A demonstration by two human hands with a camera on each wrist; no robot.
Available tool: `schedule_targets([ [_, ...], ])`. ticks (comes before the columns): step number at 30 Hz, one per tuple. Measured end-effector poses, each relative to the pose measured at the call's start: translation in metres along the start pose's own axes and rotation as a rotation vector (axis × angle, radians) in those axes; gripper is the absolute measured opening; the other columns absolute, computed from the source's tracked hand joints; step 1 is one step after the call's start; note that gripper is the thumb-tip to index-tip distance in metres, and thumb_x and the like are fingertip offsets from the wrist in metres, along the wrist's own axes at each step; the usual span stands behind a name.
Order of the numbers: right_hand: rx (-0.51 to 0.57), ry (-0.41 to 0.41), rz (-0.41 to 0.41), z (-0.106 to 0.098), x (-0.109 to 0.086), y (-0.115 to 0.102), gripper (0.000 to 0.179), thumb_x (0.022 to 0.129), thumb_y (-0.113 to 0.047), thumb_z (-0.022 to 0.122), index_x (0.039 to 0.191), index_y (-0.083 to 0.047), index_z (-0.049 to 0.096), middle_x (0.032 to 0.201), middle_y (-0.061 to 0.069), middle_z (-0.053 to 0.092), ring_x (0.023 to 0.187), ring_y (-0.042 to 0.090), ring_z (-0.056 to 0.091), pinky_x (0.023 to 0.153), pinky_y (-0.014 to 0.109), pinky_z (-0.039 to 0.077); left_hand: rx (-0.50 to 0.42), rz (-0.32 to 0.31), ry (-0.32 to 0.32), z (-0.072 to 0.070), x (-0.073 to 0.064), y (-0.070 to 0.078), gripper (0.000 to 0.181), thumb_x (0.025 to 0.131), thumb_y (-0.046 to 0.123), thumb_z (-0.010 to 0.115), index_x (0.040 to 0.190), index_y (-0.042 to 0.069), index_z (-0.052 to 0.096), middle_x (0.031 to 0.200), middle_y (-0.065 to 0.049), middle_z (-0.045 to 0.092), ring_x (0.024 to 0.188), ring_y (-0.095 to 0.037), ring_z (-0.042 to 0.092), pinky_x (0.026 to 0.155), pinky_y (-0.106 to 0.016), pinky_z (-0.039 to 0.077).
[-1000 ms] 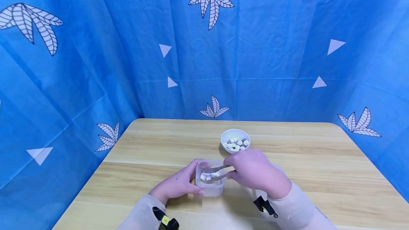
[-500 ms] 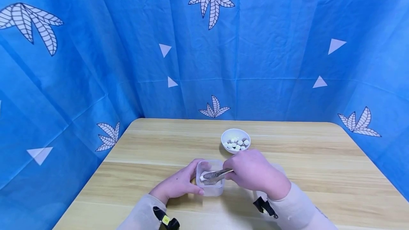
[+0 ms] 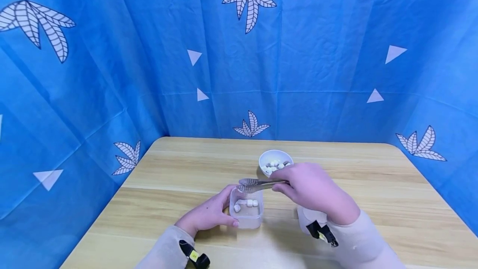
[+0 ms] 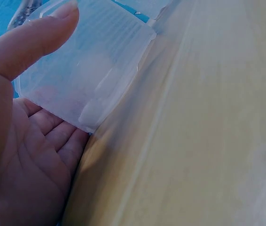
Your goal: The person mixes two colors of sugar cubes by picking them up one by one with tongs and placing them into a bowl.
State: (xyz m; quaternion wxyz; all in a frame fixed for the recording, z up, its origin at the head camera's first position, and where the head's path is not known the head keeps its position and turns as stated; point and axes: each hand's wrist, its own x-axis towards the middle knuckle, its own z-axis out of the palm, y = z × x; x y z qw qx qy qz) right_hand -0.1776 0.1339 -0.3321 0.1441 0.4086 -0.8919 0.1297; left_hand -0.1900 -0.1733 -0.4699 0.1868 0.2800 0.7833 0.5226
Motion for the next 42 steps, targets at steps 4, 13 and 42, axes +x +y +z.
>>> schedule_targets([
  [4,-0.025,0.068,0.038,-0.003,0.0,0.011,0.012,0.093,-0.029,0.074,0.103,-0.023,0.077,0.084,-0.017,0.067,0.067,0.003,0.058,0.057,0.031,0.051,0.024,0.024,-0.002,-0.001,0.0,0.0,0.085,0.081,0.026,0.083,0.15,0.022,0.035,0.15,0.0,0.048,0.138,-0.018,0.044,0.116,-0.03,0.03],
  [13,-0.039,0.08,0.265,0.0,-0.001,0.037,0.009,0.094,-0.028,0.072,0.1,-0.023,0.077,0.073,-0.014,0.059,0.059,0.008,0.047,0.05,0.03,0.037,-0.017,-0.01,-0.002,0.0,-0.001,0.002,0.085,0.082,0.024,0.082,0.151,0.025,0.033,0.148,0.0,0.049,0.136,-0.019,0.047,0.112,-0.029,0.035],
  [42,0.018,-0.127,0.607,0.009,-0.003,0.067,0.018,0.098,-0.032,0.065,0.1,-0.018,0.075,0.068,-0.005,0.057,0.061,0.019,0.049,0.049,0.035,0.036,0.006,-0.027,0.006,-0.001,-0.001,0.006,0.083,0.082,0.026,0.082,0.15,0.025,0.035,0.149,0.002,0.047,0.138,-0.017,0.044,0.114,-0.027,0.03],
])
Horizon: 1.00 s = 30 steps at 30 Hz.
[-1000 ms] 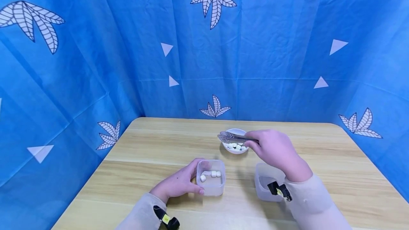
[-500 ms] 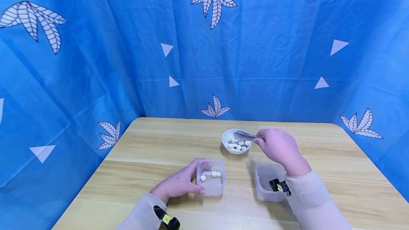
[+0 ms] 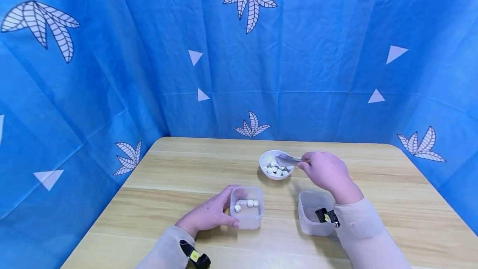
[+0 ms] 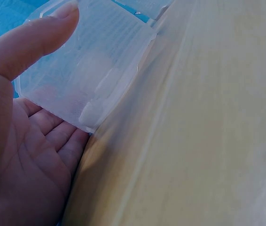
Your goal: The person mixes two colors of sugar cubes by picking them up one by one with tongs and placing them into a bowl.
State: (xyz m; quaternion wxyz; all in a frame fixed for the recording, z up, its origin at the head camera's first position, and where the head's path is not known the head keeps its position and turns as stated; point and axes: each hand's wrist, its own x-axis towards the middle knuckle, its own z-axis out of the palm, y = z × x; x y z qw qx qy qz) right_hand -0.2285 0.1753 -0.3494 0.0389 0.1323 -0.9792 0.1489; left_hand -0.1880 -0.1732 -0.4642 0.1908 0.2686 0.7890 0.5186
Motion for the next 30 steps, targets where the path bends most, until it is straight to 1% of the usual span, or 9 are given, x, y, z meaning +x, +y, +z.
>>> schedule_targets([
  [5,-0.006,0.009,-0.019,-0.004,-0.001,0.0,0.018,0.098,-0.032,0.064,0.101,-0.018,0.075,0.074,-0.005,0.062,0.064,0.018,0.052,0.051,0.036,0.039,0.007,0.011,0.0,0.001,0.0,-0.001,0.083,0.083,0.027,0.082,0.151,0.023,0.034,0.15,0.0,0.046,0.139,-0.02,0.044,0.114,-0.026,0.03],
  [9,0.003,0.036,-0.063,-0.008,-0.005,-0.004,0.017,0.098,-0.032,0.065,0.101,-0.02,0.076,0.073,-0.008,0.061,0.064,0.017,0.051,0.052,0.035,0.039,0.015,0.038,0.0,0.0,0.001,-0.003,0.083,0.082,0.026,0.082,0.15,0.023,0.035,0.15,-0.001,0.047,0.138,-0.021,0.044,0.114,-0.027,0.031],
  [14,0.023,0.074,-0.175,-0.013,-0.014,-0.016,0.015,0.096,-0.032,0.069,0.103,-0.021,0.077,0.073,-0.012,0.061,0.062,0.013,0.05,0.054,0.033,0.039,0.02,0.038,0.0,0.0,0.002,-0.005,0.083,0.081,0.026,0.083,0.149,0.024,0.035,0.15,0.001,0.047,0.138,-0.019,0.044,0.115,-0.028,0.03],
  [19,0.043,0.071,-0.289,-0.015,-0.023,-0.031,0.016,0.093,-0.031,0.072,0.106,-0.022,0.078,0.076,-0.016,0.062,0.062,0.01,0.05,0.057,0.032,0.042,0.017,0.039,-0.004,0.001,0.001,-0.006,0.084,0.082,0.026,0.083,0.15,0.024,0.034,0.151,0.001,0.047,0.139,-0.019,0.044,0.115,-0.027,0.031],
  [22,0.033,0.065,-0.346,-0.013,-0.027,-0.039,0.015,0.093,-0.031,0.073,0.105,-0.024,0.078,0.079,-0.017,0.064,0.064,0.009,0.053,0.058,0.033,0.046,0.016,0.039,-0.003,0.0,0.001,-0.005,0.084,0.083,0.026,0.082,0.151,0.024,0.033,0.151,0.0,0.046,0.14,-0.02,0.043,0.115,-0.028,0.031],
  [24,0.016,0.064,-0.38,-0.011,-0.029,-0.045,0.015,0.092,-0.032,0.073,0.104,-0.025,0.078,0.082,-0.017,0.068,0.068,0.008,0.058,0.06,0.035,0.049,0.013,0.029,-0.002,0.0,0.001,-0.004,0.084,0.082,0.026,0.082,0.151,0.025,0.034,0.151,0.002,0.047,0.139,-0.019,0.043,0.115,-0.028,0.03],
  [27,-0.006,0.056,-0.42,-0.006,-0.03,-0.051,0.016,0.091,-0.034,0.074,0.104,-0.025,0.078,0.082,-0.017,0.067,0.067,0.007,0.058,0.058,0.032,0.048,0.014,0.009,-0.002,0.0,0.001,-0.003,0.084,0.081,0.027,0.083,0.149,0.028,0.034,0.15,0.005,0.047,0.139,-0.016,0.043,0.116,-0.03,0.029],
  [30,-0.015,0.055,-0.447,-0.002,-0.031,-0.056,0.016,0.09,-0.035,0.076,0.102,-0.025,0.078,0.077,-0.018,0.063,0.061,0.005,0.052,0.052,0.029,0.043,0.007,0.0,-0.002,0.0,0.002,-0.004,0.084,0.08,0.027,0.083,0.148,0.029,0.034,0.149,0.006,0.048,0.139,-0.014,0.043,0.117,-0.031,0.029],
])
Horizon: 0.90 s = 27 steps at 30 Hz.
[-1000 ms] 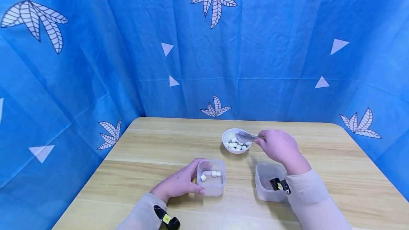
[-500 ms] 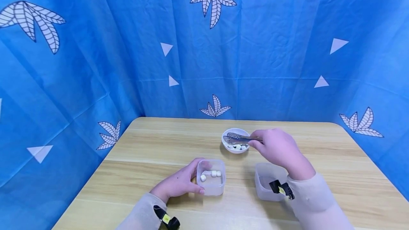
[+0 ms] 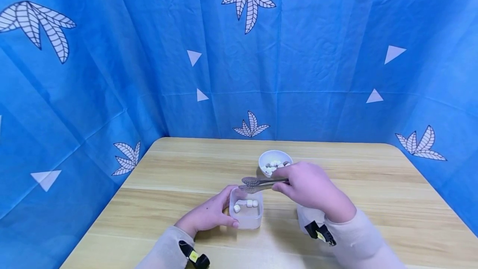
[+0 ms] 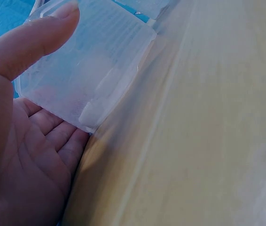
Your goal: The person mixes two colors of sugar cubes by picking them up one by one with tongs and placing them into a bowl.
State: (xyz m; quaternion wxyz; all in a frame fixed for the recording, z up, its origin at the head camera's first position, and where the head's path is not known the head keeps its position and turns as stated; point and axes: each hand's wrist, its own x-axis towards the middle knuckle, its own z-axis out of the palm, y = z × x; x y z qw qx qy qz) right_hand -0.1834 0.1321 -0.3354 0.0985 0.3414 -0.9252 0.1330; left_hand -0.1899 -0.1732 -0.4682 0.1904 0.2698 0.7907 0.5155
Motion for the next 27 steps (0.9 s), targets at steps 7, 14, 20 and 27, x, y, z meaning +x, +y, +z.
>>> schedule_targets([
  [7,0.003,0.005,-0.017,-0.002,-0.002,-0.008,0.014,0.089,-0.035,0.077,0.101,-0.028,0.078,0.073,-0.022,0.058,0.058,0.003,0.046,0.048,0.026,0.037,-0.018,-0.008,-0.001,0.0,0.0,-0.001,0.088,0.08,0.027,0.084,0.151,0.029,0.032,0.149,0.006,0.049,0.14,-0.012,0.042,0.116,-0.029,0.029],
  [14,-0.012,-0.056,-0.084,0.012,0.0,-0.017,0.01,0.088,-0.037,0.077,0.096,-0.03,0.077,0.066,-0.022,0.05,0.054,0.002,0.042,0.045,0.027,0.034,-0.014,0.02,-0.005,0.0,-0.001,-0.001,0.088,0.081,0.026,0.083,0.152,0.026,0.032,0.146,0.007,0.05,0.137,-0.012,0.045,0.116,-0.03,0.029],
  [20,-0.045,-0.058,-0.09,0.027,0.002,-0.025,0.007,0.085,-0.036,0.079,0.088,-0.03,0.076,0.062,-0.021,0.047,0.05,0.005,0.04,0.042,0.029,0.033,0.005,0.031,-0.012,0.001,-0.001,0.001,0.085,0.081,0.025,0.083,0.151,0.022,0.034,0.147,0.004,0.051,0.135,-0.014,0.047,0.116,-0.031,0.03],
  [27,-0.095,-0.088,-0.091,0.033,0.002,-0.031,0.015,0.085,-0.035,0.079,0.076,-0.031,0.068,0.059,-0.019,0.044,0.05,0.007,0.04,0.043,0.03,0.034,0.013,0.015,-0.001,0.003,-0.003,0.005,0.084,0.08,0.025,0.084,0.149,0.024,0.036,0.149,0.004,0.049,0.136,-0.013,0.046,0.116,-0.03,0.029],
])
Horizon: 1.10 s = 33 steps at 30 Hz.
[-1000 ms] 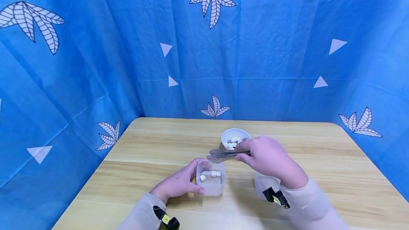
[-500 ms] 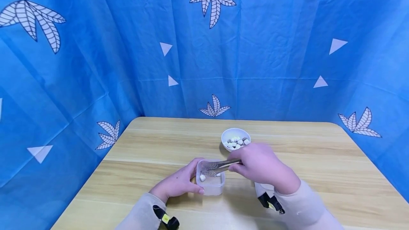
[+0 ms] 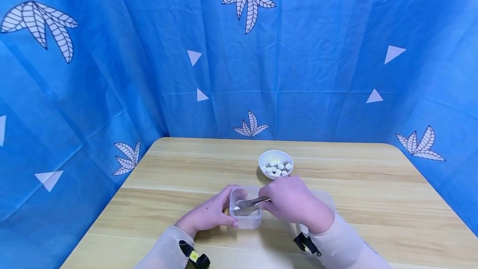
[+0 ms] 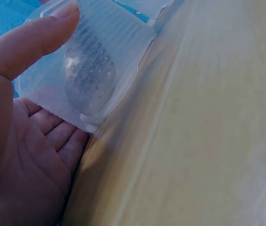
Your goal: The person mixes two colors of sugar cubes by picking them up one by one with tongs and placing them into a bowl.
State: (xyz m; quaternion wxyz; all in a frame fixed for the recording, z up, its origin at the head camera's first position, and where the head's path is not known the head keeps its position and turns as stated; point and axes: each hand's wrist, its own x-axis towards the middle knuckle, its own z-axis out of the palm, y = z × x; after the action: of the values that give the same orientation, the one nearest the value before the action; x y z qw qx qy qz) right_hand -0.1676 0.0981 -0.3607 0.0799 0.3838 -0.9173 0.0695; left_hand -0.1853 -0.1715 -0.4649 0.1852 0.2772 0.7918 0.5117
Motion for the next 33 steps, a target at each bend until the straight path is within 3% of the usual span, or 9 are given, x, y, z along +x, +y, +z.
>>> schedule_targets([
  [6,0.042,0.008,-0.02,-0.007,-0.003,0.003,0.011,0.086,-0.03,0.079,0.08,-0.03,0.07,0.062,-0.02,0.045,0.051,0.006,0.04,0.044,0.028,0.034,0.014,0.0,-0.001,0.0,0.0,0.0,0.084,0.081,0.027,0.083,0.15,0.023,0.035,0.149,0.005,0.048,0.136,-0.013,0.046,0.116,-0.031,0.03],
  [12,0.135,0.007,0.011,-0.021,-0.007,0.012,0.002,0.091,-0.03,0.075,0.091,-0.029,0.075,0.065,-0.021,0.049,0.051,0.002,0.041,0.045,0.026,0.036,-0.018,-0.003,-0.004,0.0,0.0,-0.001,0.087,0.081,0.028,0.083,0.152,0.027,0.032,0.146,0.008,0.05,0.136,-0.013,0.046,0.115,-0.033,0.031],
  [18,0.168,0.038,0.018,-0.034,-0.012,0.028,0.012,0.093,-0.032,0.073,0.103,-0.026,0.077,0.074,-0.02,0.058,0.058,0.002,0.046,0.052,0.026,0.042,-0.044,-0.021,0.001,0.0,0.001,-0.001,0.087,0.081,0.026,0.084,0.151,0.031,0.032,0.149,0.007,0.048,0.141,-0.012,0.04,0.117,-0.03,0.029],
  [22,0.16,0.083,0.033,-0.041,-0.016,0.039,0.011,0.094,-0.03,0.072,0.103,-0.027,0.078,0.083,-0.021,0.064,0.066,0.002,0.053,0.059,0.029,0.047,-0.012,-0.017,0.006,0.0,0.0,0.0,0.084,0.08,0.028,0.084,0.149,0.03,0.034,0.149,0.006,0.047,0.14,-0.014,0.041,0.116,-0.03,0.03],
  [27,0.169,0.145,0.106,-0.046,-0.018,0.05,0.012,0.094,-0.029,0.072,0.104,-0.025,0.078,0.08,-0.02,0.063,0.066,0.005,0.053,0.058,0.031,0.045,-0.014,0.012,-0.003,0.0,-0.001,-0.001,0.083,0.081,0.027,0.082,0.149,0.026,0.035,0.148,0.003,0.047,0.137,-0.017,0.045,0.115,-0.031,0.032],
  [33,0.157,0.185,0.224,-0.04,-0.015,0.061,0.013,0.094,-0.029,0.072,0.104,-0.025,0.079,0.074,-0.017,0.061,0.059,0.008,0.047,0.051,0.03,0.036,-0.018,-0.018,0.007,0.001,-0.001,0.0,0.084,0.081,0.027,0.083,0.15,0.028,0.035,0.146,0.004,0.05,0.136,-0.015,0.046,0.113,-0.029,0.033],
])
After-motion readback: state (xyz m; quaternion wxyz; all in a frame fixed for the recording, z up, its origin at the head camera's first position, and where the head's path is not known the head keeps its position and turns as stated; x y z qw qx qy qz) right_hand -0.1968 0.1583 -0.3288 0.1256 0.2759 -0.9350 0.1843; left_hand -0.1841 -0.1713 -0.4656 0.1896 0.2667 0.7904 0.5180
